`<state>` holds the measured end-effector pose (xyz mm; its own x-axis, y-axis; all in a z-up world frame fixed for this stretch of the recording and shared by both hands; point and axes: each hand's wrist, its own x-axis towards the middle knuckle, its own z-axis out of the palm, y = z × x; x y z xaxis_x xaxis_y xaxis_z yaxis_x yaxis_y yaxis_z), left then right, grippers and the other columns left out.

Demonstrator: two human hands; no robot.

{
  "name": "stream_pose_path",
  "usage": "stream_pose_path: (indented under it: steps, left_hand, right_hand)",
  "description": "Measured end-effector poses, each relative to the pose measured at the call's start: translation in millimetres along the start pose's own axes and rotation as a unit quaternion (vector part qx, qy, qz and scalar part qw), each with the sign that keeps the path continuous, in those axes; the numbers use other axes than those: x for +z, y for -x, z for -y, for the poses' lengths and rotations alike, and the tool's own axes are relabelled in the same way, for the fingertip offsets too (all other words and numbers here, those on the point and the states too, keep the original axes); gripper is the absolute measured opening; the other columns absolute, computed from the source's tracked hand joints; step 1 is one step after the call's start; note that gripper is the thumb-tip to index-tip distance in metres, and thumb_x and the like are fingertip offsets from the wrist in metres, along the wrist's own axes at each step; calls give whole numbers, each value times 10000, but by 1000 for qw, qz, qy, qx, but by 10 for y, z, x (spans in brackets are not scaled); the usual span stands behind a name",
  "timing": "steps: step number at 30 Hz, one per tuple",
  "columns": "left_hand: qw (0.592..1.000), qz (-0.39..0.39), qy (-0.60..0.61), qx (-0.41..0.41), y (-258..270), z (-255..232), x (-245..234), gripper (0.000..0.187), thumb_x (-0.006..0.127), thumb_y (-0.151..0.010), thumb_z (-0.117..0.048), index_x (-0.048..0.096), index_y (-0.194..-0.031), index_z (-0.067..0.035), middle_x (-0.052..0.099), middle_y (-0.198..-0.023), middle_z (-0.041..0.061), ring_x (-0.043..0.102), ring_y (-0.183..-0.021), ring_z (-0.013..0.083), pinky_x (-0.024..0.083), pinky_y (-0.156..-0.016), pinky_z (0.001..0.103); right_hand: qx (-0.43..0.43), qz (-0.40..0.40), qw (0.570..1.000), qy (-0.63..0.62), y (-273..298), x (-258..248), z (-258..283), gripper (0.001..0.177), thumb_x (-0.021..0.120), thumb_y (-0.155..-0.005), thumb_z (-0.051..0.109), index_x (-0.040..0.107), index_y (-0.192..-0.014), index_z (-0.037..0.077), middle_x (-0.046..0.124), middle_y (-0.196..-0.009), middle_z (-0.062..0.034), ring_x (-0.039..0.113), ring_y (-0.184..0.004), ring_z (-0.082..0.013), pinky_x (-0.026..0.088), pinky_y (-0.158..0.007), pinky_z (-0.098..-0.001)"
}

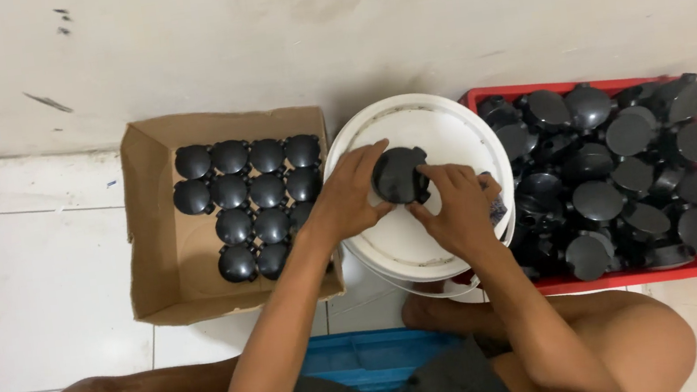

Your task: Cleaning black plastic components with a cloth and sorting them into a box

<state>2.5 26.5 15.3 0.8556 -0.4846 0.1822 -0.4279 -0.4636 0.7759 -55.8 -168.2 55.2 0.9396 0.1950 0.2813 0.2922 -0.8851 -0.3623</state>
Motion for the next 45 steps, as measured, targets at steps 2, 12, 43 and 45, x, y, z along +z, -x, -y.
stream_pose_path:
  steps: [2, 12, 43, 45]
  left_hand:
    - [1000, -11, -12, 24, -23, 70, -177, 931, 851, -685, -156, 388, -1490, -79, 540, -1315, 252, 488, -1281, 425, 347, -1133, 538]
    - [989, 5, -117, 87, 309, -5, -1642, 875, 882, -723, -135, 409, -1428, 78, 541, -1255, 348, 526, -1199, 501, 435, -1058, 548]
    - [861, 25, -33, -508, 2064, 2890, -891, 1020, 790, -752, -184, 168, -1548, -42, 341, -1485, 288, 432, -1319, 485, 506, -979, 580]
    - [870, 23, -79, -486, 2079, 2905, -882, 1038, 778, -718, -58, 158, -1549, -12, 364, -1457, 295, 477, -1277, 485, 538, -934, 562]
  right_hand:
    - [-4, -14, 1000, 9, -60, 63, 52, 534, 799, -768, 195, 627, -1264, 99, 643, -1040, -118, 556, -1096, -344, 393, -955, -484]
    - [-67, -81, 994, -3, -529, 549, 816, 537, 853, -786, 292, 630, -1255, 155, 624, -1049, -13, 522, -1095, -233, 234, -939, -485]
    - [13, 263, 961, -84, -309, 3897, 2067, 400, 744, -853, 242, 570, -1186, 103, 704, -980, -138, 536, -1215, -346, 316, -980, -571]
    - [-1, 277, 957, -81, -325, 3865, 2112, 387, 738, -846, 184, 579, -1183, 79, 705, -996, -154, 481, -1286, -364, 305, -976, -592]
